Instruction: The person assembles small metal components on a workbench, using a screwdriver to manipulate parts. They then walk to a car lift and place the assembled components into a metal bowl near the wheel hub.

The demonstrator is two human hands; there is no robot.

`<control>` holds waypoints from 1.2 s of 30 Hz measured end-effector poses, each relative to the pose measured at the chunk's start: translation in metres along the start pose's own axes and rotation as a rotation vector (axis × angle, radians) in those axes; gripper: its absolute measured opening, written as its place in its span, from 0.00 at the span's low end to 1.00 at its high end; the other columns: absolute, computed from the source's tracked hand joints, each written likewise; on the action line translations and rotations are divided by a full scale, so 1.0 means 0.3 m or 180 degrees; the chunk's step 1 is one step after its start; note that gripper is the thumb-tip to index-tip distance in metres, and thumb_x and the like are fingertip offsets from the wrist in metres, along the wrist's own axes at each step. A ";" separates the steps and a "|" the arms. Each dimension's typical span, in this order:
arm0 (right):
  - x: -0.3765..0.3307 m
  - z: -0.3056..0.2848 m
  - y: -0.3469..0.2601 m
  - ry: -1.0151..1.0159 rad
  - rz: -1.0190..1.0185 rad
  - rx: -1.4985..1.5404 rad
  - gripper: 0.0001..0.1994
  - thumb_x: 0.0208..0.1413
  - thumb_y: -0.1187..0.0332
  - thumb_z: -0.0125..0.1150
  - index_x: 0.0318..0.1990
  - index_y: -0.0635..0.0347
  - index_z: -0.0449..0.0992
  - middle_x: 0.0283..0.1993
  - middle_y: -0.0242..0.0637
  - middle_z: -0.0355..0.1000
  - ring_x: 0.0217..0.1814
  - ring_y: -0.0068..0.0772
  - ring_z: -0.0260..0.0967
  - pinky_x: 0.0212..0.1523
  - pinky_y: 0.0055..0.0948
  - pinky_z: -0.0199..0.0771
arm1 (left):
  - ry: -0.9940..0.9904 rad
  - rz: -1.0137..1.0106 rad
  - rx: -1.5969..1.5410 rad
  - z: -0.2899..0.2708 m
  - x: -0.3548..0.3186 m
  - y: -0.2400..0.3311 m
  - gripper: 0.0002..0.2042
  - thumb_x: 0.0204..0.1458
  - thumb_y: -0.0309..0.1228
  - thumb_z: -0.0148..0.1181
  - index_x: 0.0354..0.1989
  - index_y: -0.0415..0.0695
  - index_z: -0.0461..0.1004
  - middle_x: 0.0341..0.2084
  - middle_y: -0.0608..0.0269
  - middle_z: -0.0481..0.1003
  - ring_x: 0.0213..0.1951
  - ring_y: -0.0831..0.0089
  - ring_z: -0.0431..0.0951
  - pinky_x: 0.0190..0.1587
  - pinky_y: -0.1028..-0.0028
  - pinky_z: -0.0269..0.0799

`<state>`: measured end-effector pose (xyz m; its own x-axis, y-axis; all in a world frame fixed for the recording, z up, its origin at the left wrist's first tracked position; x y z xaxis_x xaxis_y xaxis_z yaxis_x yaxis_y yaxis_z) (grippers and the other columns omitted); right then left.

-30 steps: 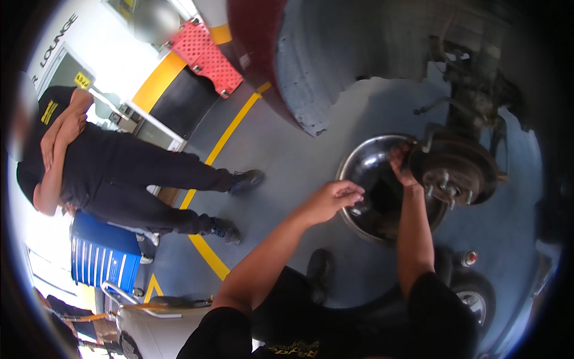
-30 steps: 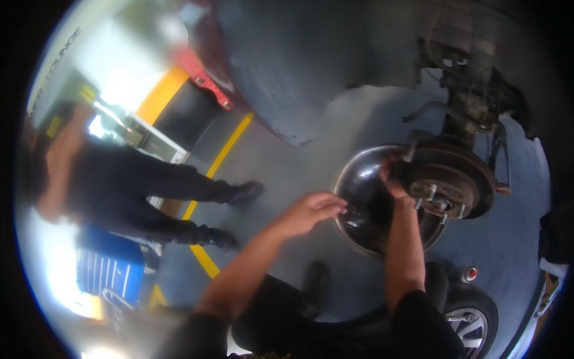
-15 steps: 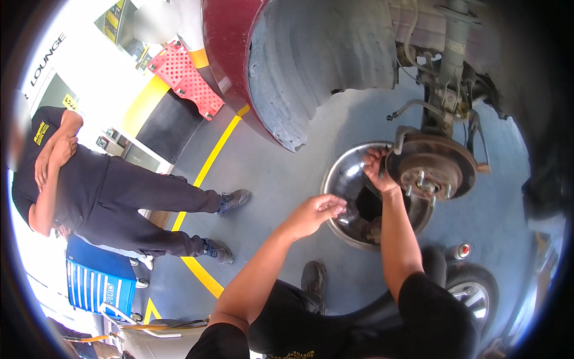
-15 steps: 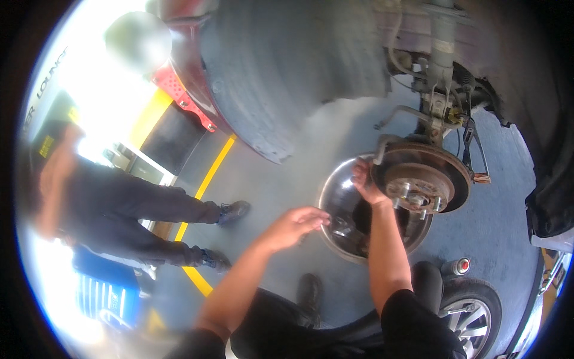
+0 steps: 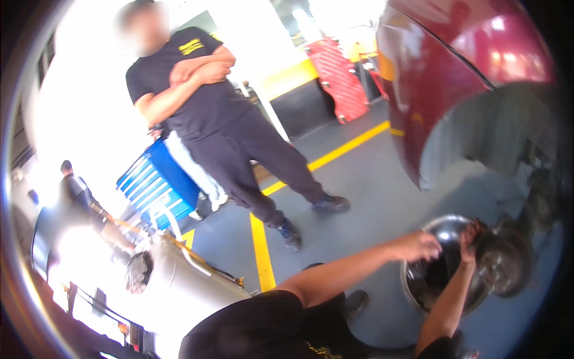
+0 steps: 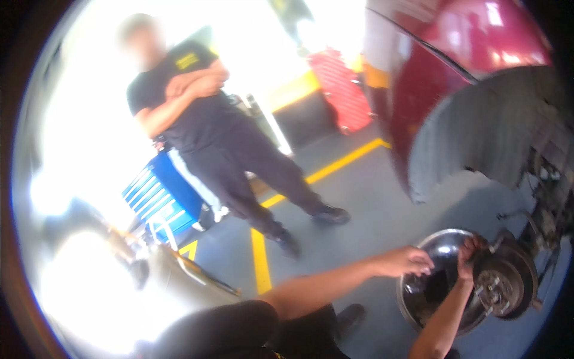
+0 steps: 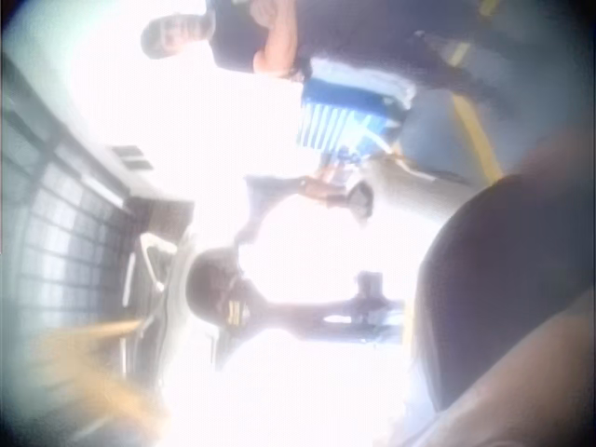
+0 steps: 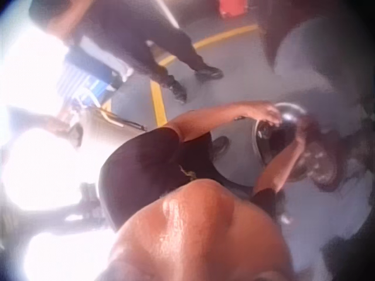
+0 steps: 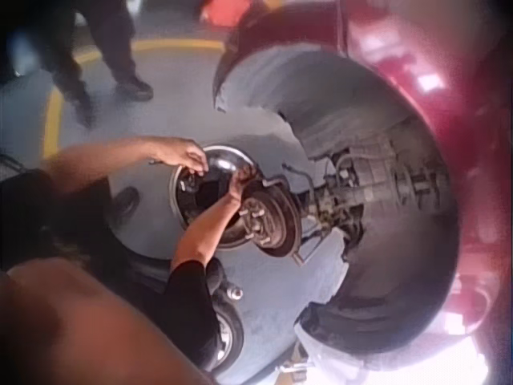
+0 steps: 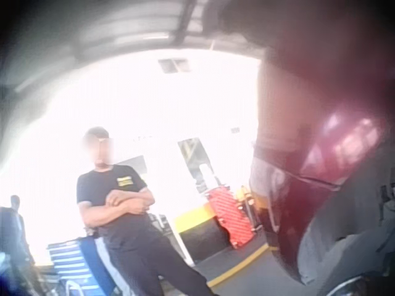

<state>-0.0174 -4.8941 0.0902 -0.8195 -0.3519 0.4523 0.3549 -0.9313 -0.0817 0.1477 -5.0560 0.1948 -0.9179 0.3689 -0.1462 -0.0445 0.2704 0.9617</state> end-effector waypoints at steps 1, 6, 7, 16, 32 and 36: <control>0.005 0.063 0.046 -0.0107 -0.0073 0.0010 0.06 0.66 0.62 0.52 0.39 0.51 0.69 0.40 0.30 0.56 0.42 0.31 0.52 0.40 0.30 0.58 | 0.0071 0.0143 0.0095 -0.020 -0.005 -0.038 0.15 0.65 0.36 0.58 0.53 0.40 0.75 0.42 0.62 0.81 0.40 0.75 0.80 0.42 0.73 0.76; 0.027 0.041 -0.008 -0.0113 -0.0150 -0.0130 0.09 0.66 0.60 0.54 0.44 0.54 0.71 0.43 0.31 0.60 0.43 0.33 0.53 0.40 0.32 0.62 | 0.0087 0.0146 0.0109 -0.038 -0.026 0.014 0.14 0.65 0.36 0.58 0.50 0.38 0.76 0.38 0.62 0.81 0.35 0.76 0.79 0.35 0.74 0.74; 0.030 0.073 0.004 -0.0358 -0.0069 -0.0045 0.09 0.65 0.61 0.53 0.43 0.56 0.73 0.43 0.33 0.60 0.44 0.34 0.54 0.40 0.33 0.63 | 0.0091 0.0185 0.0131 -0.042 -0.021 0.012 0.14 0.65 0.37 0.59 0.50 0.38 0.77 0.38 0.62 0.81 0.35 0.76 0.79 0.36 0.74 0.74; 0.020 0.030 -0.017 -0.1101 0.0031 -0.0188 0.19 0.70 0.55 0.51 0.58 0.58 0.73 0.71 0.51 0.63 0.66 0.60 0.68 0.51 0.53 0.79 | 0.0017 0.0200 0.0174 -0.042 -0.003 0.016 0.15 0.64 0.37 0.60 0.50 0.37 0.77 0.38 0.61 0.82 0.35 0.75 0.79 0.41 0.72 0.75; 0.025 -0.334 -0.087 -0.1533 0.0677 0.0301 0.27 0.71 0.50 0.45 0.70 0.55 0.64 0.76 0.49 0.57 0.72 0.54 0.62 0.62 0.56 0.69 | -0.0044 0.0150 0.0318 -0.046 0.016 -0.026 0.14 0.60 0.33 0.63 0.50 0.38 0.78 0.38 0.61 0.82 0.36 0.76 0.79 0.40 0.72 0.75; -0.030 -0.309 -0.041 -0.0717 0.0199 -0.0508 0.28 0.71 0.49 0.45 0.71 0.55 0.63 0.77 0.48 0.56 0.72 0.53 0.61 0.62 0.54 0.68 | 0.0027 -0.0149 0.0270 -0.058 -0.033 -0.059 0.13 0.60 0.32 0.62 0.50 0.39 0.78 0.37 0.62 0.82 0.35 0.77 0.78 0.36 0.73 0.74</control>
<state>-0.0563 -4.8881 0.0048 -0.6713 -0.3960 0.6265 0.3116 -0.9177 -0.2463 0.1507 -5.0799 0.1832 -0.9189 0.3466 -0.1883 -0.0543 0.3617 0.9307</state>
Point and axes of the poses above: each hand's wrist, its own x-axis towards the middle knuckle, its own z-axis out of the palm, y = z × x, the point moved 10 cm from there along x, towards the middle knuckle
